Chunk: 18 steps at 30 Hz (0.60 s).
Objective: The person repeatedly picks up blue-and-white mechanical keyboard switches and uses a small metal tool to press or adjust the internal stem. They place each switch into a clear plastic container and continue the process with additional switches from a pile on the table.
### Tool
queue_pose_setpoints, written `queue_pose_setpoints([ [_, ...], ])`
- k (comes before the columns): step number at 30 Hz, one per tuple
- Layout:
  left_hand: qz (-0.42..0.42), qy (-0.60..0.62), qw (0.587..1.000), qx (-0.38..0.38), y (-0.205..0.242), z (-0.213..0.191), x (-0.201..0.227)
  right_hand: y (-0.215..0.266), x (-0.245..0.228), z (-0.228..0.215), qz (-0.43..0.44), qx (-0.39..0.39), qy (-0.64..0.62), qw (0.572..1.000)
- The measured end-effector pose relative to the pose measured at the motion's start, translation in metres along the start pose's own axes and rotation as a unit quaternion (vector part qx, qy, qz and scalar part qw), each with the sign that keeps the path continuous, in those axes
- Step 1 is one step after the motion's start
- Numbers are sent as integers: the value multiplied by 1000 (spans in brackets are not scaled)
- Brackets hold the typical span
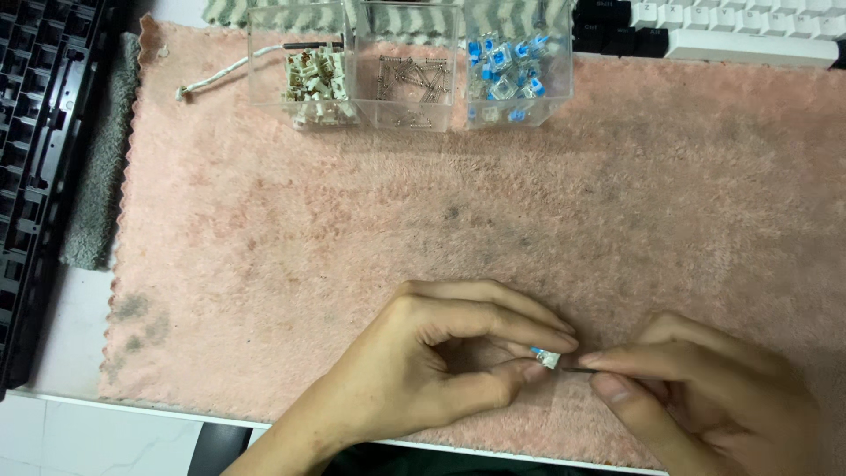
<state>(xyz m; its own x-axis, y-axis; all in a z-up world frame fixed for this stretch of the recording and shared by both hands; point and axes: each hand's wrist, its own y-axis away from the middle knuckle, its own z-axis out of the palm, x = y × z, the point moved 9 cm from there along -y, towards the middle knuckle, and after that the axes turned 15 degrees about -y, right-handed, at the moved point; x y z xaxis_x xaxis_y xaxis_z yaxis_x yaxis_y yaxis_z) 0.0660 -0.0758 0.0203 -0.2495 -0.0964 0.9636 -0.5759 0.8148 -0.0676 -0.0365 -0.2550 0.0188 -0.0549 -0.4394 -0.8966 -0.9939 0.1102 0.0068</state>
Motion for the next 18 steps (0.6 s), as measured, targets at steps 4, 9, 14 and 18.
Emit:
queue_pose_setpoints([
  [4, 4, 11, 1000, -2, 1, 1, -1, 2, -3, 1, -34, 17, 49, 998],
  [9, -43, 55, 998, 1, 3, 4, -14, 7, -2, 6, -21, 4, 9, 1000],
  [14, 2, 6, 1000, 4, 3, 2, -11, 3, -9, 10, -35, 0, 6, 999],
  [18, 18, -8, 1000, 4, 1, 1, -6, -2, -20, 9, -83, -10, 21, 996],
])
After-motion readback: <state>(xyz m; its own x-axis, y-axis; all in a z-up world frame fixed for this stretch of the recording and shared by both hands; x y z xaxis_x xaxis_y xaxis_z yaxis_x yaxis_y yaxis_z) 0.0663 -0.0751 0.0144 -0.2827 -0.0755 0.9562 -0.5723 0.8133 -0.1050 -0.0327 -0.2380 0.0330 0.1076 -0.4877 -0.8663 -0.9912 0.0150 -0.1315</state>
